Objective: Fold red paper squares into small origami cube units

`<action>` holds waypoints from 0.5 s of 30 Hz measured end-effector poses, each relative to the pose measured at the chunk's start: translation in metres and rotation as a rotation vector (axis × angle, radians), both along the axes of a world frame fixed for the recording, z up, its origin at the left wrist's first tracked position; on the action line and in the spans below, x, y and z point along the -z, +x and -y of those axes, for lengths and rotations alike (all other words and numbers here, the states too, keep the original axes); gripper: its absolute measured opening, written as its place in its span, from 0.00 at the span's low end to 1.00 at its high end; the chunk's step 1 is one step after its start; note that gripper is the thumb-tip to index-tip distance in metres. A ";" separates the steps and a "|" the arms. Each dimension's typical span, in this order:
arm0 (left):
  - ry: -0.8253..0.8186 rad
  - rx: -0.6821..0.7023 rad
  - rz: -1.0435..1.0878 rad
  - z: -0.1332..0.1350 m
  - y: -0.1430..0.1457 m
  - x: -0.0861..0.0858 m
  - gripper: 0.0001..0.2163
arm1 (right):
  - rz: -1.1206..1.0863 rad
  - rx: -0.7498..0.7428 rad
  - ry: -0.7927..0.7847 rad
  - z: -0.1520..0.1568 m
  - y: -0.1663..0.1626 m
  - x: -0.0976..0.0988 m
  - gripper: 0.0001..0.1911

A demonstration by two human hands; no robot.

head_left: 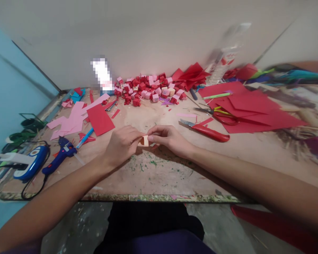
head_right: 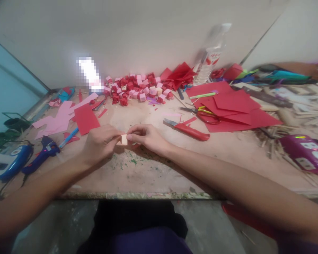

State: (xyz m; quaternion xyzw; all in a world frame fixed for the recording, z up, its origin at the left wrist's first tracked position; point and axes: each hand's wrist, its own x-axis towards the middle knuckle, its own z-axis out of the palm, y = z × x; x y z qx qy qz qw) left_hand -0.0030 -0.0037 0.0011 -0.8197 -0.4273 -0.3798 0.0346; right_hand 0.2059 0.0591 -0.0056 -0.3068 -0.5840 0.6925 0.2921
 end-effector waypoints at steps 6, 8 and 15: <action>0.043 -0.012 -0.095 -0.007 -0.003 0.007 0.09 | 0.013 -0.010 0.001 -0.002 0.000 0.004 0.15; 0.051 -0.008 -0.097 -0.009 -0.003 0.009 0.07 | 0.008 0.005 -0.006 -0.003 0.000 0.005 0.15; 0.010 -0.013 0.043 -0.007 0.000 0.007 0.05 | -0.049 0.046 -0.073 -0.004 0.000 0.004 0.13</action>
